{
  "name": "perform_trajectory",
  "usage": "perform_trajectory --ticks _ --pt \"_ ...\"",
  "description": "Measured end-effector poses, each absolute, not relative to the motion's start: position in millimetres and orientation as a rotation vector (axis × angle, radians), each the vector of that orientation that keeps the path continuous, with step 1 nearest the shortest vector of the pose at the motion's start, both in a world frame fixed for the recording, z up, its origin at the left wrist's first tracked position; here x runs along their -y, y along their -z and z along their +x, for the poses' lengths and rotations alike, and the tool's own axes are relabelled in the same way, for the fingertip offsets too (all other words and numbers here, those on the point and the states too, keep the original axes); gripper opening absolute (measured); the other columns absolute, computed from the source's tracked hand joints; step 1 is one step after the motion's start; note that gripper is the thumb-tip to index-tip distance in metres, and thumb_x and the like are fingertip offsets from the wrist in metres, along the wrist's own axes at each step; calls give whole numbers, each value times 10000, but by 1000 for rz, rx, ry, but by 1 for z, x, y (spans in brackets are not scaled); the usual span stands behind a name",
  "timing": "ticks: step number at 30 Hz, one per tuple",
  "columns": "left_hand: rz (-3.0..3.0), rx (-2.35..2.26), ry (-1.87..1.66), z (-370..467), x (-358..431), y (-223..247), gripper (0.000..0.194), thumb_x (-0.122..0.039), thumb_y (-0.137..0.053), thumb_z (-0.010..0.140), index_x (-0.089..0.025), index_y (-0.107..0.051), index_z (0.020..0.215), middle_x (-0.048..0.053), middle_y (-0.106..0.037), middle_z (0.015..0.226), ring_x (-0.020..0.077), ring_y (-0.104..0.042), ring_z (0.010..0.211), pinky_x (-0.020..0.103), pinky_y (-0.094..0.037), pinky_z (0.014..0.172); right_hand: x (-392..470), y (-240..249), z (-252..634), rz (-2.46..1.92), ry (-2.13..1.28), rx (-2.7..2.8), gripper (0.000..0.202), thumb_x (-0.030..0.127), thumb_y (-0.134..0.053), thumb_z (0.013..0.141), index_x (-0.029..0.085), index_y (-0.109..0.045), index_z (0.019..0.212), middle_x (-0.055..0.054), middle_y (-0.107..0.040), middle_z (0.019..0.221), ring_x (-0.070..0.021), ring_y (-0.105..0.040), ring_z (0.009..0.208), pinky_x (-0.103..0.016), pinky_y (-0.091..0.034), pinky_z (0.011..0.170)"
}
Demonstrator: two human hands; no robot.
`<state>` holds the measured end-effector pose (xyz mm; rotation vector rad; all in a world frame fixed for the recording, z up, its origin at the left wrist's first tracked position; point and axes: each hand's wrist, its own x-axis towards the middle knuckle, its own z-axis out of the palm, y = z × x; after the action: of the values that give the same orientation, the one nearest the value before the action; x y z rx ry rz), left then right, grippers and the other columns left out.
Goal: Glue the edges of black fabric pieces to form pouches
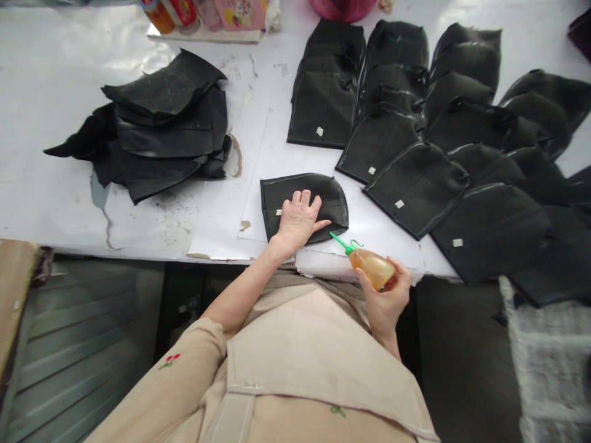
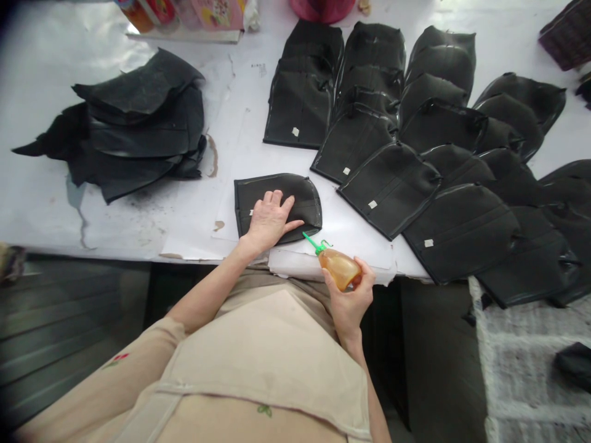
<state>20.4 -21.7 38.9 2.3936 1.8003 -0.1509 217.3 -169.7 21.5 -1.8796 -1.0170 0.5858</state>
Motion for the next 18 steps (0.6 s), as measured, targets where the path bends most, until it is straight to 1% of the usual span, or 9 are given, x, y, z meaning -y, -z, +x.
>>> perform_trajectory --ticks 3,6,13,18 --pt "2385 -1787 158 20 22 -40 617 -565 -611 948 -170 -541 1418 218 -529 1418 370 -502 1251 423 -466 907 168 -22 219 -1885 -562 1002 753 509 -901 647 187 -586 1250 -116 -644 1204 -276 -677 1002 -434 -585 856" --pt "2374 -1783 163 20 22 -42 589 -538 -617 955 -174 -543 1412 216 -527 1414 367 -501 1252 415 -470 905 167 -24 219 -1909 -543 1020 748 526 -899 643 188 -595 1236 -111 -648 1185 -269 -679 965 -417 -582 821" --pt "2350 -1763 162 18 19 -47 533 -508 -659 939 -181 -589 1354 194 -555 1352 346 -522 1209 384 -505 851 169 -30 208 -1910 -581 1166 721 551 -885 659 196 -605 1221 -102 -683 1135 -252 -679 900 -382 -559 756" --pt "2328 -1757 151 15 18 -48 537 -520 -653 939 -195 -584 1361 186 -547 1365 335 -517 1219 380 -512 870 172 -31 199 -1888 -652 1241 706 568 -859 689 220 -597 1245 -87 -673 1164 -250 -678 949 -393 -570 803"
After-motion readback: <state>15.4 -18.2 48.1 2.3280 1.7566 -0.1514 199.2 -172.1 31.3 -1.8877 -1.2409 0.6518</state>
